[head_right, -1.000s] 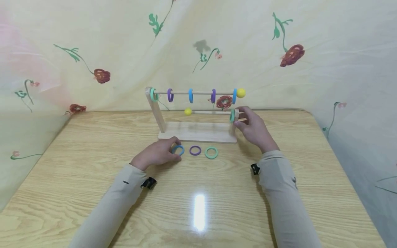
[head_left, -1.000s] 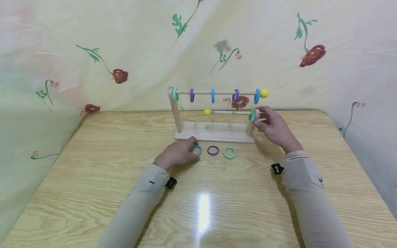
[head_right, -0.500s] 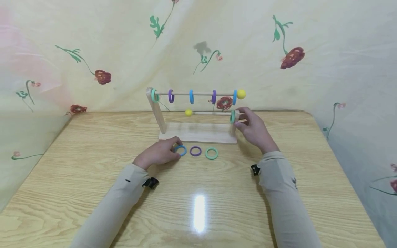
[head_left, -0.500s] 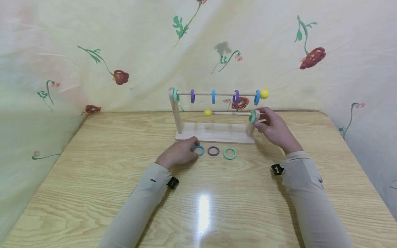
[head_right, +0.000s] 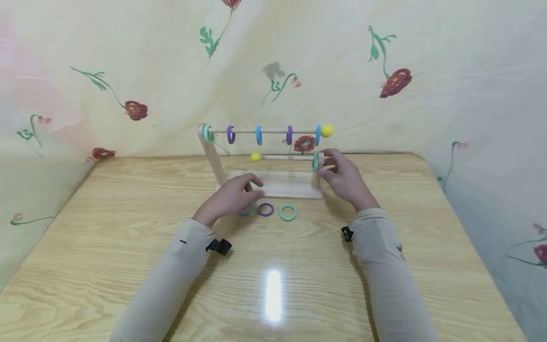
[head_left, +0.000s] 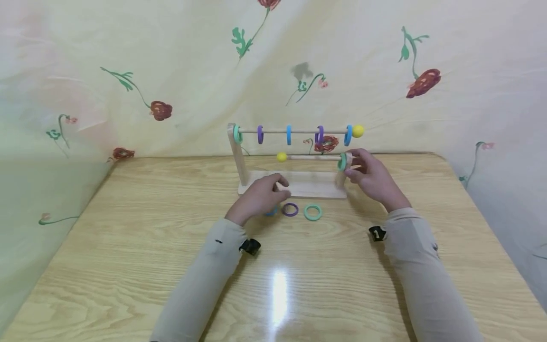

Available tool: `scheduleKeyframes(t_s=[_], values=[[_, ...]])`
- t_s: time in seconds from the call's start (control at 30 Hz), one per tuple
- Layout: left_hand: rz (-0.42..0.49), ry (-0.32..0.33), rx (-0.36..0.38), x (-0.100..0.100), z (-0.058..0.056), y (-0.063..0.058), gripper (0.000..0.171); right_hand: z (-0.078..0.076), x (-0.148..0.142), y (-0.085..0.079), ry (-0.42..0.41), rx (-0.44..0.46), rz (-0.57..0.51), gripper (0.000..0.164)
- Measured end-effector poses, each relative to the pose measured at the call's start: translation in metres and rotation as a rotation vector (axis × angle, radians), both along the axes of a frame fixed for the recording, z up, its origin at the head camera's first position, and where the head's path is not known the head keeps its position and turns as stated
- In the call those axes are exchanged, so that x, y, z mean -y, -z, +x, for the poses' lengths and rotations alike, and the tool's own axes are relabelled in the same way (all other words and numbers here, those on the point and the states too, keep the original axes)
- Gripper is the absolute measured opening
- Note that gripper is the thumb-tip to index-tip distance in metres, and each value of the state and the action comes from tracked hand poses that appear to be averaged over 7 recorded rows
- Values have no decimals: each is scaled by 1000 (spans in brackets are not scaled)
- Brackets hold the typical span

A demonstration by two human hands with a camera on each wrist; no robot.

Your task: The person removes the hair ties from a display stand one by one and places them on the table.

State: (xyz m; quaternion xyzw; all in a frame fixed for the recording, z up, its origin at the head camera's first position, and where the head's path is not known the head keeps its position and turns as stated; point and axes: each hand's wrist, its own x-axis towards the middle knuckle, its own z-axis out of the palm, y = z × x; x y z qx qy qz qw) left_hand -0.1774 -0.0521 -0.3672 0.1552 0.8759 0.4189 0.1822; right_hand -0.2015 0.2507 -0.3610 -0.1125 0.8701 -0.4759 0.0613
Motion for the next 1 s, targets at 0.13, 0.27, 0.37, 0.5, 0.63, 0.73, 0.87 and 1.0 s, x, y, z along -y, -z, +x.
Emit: scheduleKeyframes(t_s=[0.13,0.27,0.37,0.5,0.63,0.73,0.87,1.0], values=[[233,25,78,-25,-12,2,44,0,-1,0,1,-10,4,47],[446,-30,232,-55,-23,9,57,0,-1,1,7,-13,7,44],[565,-111,309,-77,-29,13,62,0,-1,2,15,-14,2,41],[634,-186,343,-100,-34,16,61,1,0,3,24,-48,9,40],[684,-210,349,-115,-36,20,50,2,2,6,20,-105,59,43],[733,-225,331,-122,-36,22,36,3,2,7,9,-136,95,45],[781,-252,298,-127,-36,24,29,4,2,6,1,-156,114,42],[822,-270,312,-129,-35,27,35,7,0,4,10,-144,111,42]])
